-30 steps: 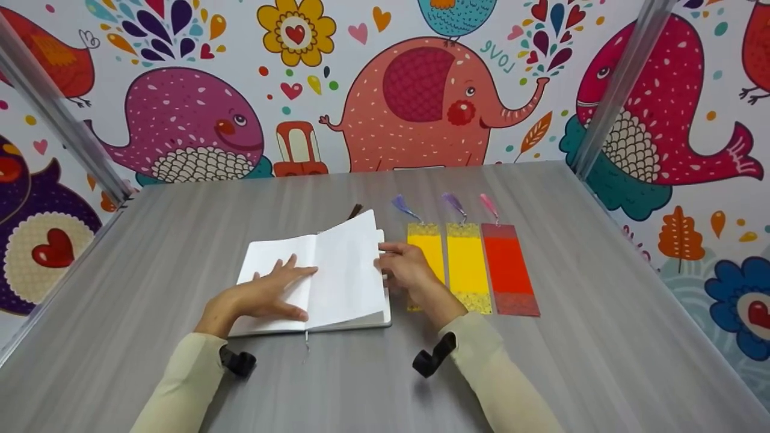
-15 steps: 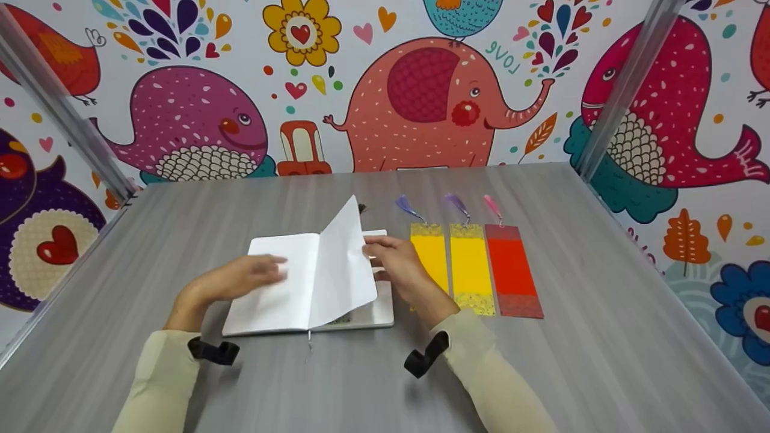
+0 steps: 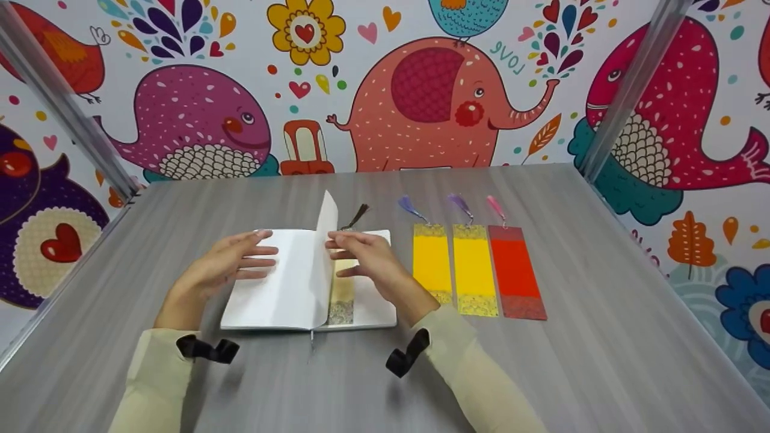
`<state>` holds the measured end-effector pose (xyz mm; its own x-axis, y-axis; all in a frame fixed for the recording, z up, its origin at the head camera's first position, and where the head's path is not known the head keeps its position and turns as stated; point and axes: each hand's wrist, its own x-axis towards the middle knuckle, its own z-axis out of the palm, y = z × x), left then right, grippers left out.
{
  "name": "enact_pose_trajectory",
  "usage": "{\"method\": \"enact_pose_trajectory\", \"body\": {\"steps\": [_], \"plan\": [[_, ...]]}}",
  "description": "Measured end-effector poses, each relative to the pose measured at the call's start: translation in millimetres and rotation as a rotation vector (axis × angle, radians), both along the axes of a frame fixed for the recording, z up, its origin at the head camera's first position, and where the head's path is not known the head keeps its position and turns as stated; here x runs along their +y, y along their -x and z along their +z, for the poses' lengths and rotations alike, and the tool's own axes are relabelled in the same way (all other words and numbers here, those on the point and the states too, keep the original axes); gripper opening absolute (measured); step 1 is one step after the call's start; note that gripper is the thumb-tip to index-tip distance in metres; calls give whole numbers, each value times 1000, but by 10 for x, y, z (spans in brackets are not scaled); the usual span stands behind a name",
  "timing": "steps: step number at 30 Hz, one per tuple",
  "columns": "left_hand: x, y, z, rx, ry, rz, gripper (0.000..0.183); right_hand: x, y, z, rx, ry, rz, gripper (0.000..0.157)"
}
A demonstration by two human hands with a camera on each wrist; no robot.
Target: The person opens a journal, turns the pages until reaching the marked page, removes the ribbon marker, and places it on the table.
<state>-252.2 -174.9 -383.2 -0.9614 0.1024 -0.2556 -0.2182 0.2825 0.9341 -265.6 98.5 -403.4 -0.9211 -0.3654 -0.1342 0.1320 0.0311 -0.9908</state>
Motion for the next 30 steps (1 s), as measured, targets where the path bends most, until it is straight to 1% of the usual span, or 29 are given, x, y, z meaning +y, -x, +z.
{"method": "enact_pose_trajectory", "body": {"steps": [4, 7, 11, 15, 17, 20, 24, 26, 30], "plan": [[-1, 2, 13, -26, -77, 2, 65, -96, -29, -25, 91, -51, 66, 39], [12, -3, 26, -34, -106, 3, 66, -176, -72, -48, 154, -136, 94, 40], [25, -23, 47, -22, -113, -5, 62, -284, -154, -75, 221, -259, 118, 40], [27, -33, 53, 5, -114, -21, 61, -375, -231, -108, 327, -305, 180, 43], [31, -33, 49, 7, -106, -16, 63, -409, -267, -124, 379, -339, 208, 45], [40, -27, 47, 7, -79, 17, 62, -453, -319, -141, 442, -408, 229, 46], [45, -21, 49, 15, -26, 53, 52, -494, -368, -156, 468, -446, 243, 47], [36, -24, 46, 24, 16, 73, 49, -507, -382, -160, 485, -459, 258, 48], [-3, -46, 34, 43, 141, 116, 52, -509, -396, -160, 539, -500, 306, 48]]}}
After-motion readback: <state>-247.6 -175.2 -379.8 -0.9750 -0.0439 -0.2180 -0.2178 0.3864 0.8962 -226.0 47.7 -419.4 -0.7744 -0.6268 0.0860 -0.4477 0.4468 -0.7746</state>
